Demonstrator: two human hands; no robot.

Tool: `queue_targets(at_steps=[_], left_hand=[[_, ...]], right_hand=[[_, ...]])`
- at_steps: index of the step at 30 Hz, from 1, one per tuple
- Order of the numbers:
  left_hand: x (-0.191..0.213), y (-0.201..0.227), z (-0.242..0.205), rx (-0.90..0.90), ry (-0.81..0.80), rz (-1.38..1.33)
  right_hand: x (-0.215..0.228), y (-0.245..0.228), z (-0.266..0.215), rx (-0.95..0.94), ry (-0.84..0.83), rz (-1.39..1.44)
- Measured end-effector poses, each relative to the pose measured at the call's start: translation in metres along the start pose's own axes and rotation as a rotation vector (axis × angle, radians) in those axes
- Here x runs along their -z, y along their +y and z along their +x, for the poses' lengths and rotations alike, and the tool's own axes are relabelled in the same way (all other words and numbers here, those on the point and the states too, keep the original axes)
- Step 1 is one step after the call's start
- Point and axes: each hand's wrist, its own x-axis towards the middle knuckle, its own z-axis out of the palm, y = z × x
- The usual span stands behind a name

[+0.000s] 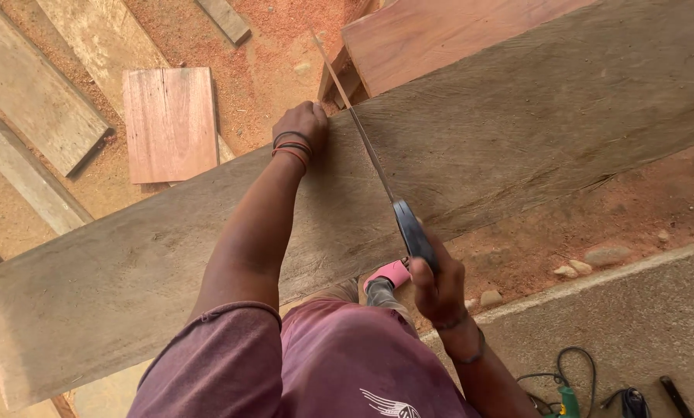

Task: Manually sawing through a large wooden plank.

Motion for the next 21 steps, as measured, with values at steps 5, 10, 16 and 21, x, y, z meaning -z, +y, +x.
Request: queue_targets(at_steps=[5, 10, 16, 21], left_hand=[[-0.008, -0.004, 0.003, -0.011, 0.034, -0.001], [-0.008, -0.005, 0.009, -0.014, 0.075, -0.016], [-0.007, 0.0, -0.009, 0.002, 0.017, -0.017], [0.005, 0.002, -0.002, -0.013, 0.031, -0.033]], right_hand=[[0.057, -0.001, -0.152, -0.282, 0.034, 0.109], [0.032, 0.022, -0.107, -0.263, 0.034, 0.078], [-0.052, 0.024, 0.097, 0.14, 0.13, -0.049], [-0.022, -0.002, 0.057, -0.009, 0.026, -0.059]])
